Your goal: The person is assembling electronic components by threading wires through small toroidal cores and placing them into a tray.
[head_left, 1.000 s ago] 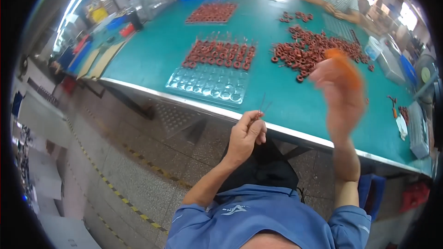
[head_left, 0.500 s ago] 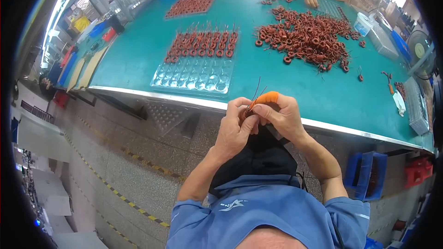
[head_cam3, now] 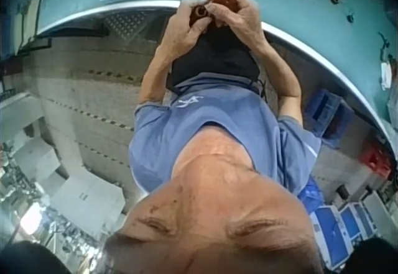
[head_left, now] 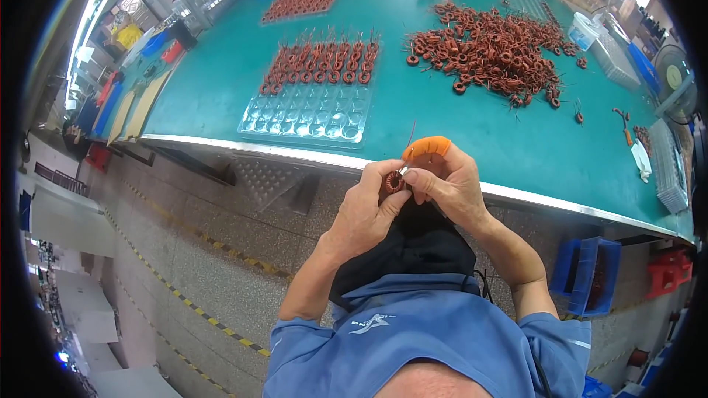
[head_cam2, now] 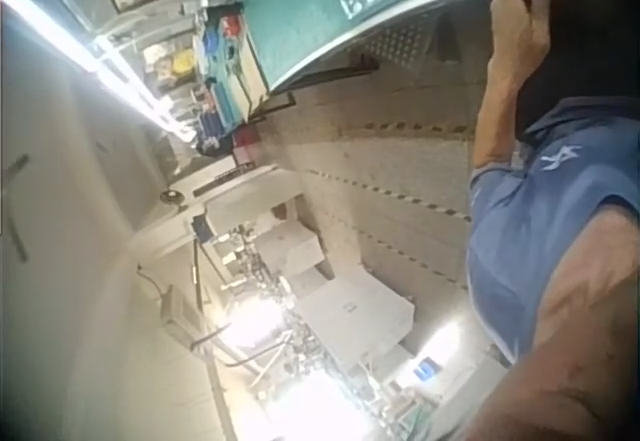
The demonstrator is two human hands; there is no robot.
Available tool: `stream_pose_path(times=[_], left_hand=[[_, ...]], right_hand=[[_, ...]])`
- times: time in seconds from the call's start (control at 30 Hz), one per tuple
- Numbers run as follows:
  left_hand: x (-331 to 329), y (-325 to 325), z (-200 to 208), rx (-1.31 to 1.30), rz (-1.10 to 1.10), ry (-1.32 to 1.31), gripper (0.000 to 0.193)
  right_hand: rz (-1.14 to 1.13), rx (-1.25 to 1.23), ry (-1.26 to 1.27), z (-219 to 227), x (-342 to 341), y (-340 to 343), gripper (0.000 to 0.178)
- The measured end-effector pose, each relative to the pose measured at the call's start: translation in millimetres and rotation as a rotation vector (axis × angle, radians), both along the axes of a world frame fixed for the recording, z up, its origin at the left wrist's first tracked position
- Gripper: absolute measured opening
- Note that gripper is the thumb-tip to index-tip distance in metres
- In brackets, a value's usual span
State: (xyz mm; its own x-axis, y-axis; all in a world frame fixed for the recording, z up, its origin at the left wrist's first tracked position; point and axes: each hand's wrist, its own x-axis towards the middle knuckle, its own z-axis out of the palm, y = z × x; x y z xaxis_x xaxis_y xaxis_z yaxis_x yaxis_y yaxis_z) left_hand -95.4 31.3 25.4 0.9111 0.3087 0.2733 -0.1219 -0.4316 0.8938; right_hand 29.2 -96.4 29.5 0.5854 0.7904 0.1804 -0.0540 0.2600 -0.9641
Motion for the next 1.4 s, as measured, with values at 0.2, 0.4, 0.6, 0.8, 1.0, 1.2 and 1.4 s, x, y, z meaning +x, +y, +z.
stream_pose_path(times=[0.2,0.4,0.6,0.8,1.0,1.2,1.4], left_hand=[[-2.7,-2.8,2.5,0.018,-0.044,0.039,0.035],[-1.4,-9.8,5.8,-0.019,-0.039,0.051,0.035],[-0.6,-9.4,9.3,0.042,-0.055,-0.01,0.031],[4.6,-11.7,5.0,-0.32,-0.066,-0.016,0.026],[5.0,-11.7,-2.6,-0.624,-0.18,-0.153,0.025],[6.0,-5.6,-3.1,-0.471,-0.185,-0.114,0.027],[10.3,-9.3,4.7,0.034,0.048,-0.152,0.03]], right_hand=[[0.012,0.01,0.047,0.2,0.4,-1.3,0.019],[0.013,0.052,-0.002,4.2,1.3,-6.1,0.018],[-0.03,-0.001,-0.041,7.0,-0.9,-3.4,0.017],[-0.26,0.159,-0.269,-0.2,-17.1,-6.8,0.013],[-0.22,0.258,-0.063,-7.4,-21.1,-5.4,0.009],[-0.223,0.229,-0.104,-7.1,-20.0,-7.1,0.01],[-0.335,0.058,-0.116,-4.1,-13.2,-10.6,0.015]])
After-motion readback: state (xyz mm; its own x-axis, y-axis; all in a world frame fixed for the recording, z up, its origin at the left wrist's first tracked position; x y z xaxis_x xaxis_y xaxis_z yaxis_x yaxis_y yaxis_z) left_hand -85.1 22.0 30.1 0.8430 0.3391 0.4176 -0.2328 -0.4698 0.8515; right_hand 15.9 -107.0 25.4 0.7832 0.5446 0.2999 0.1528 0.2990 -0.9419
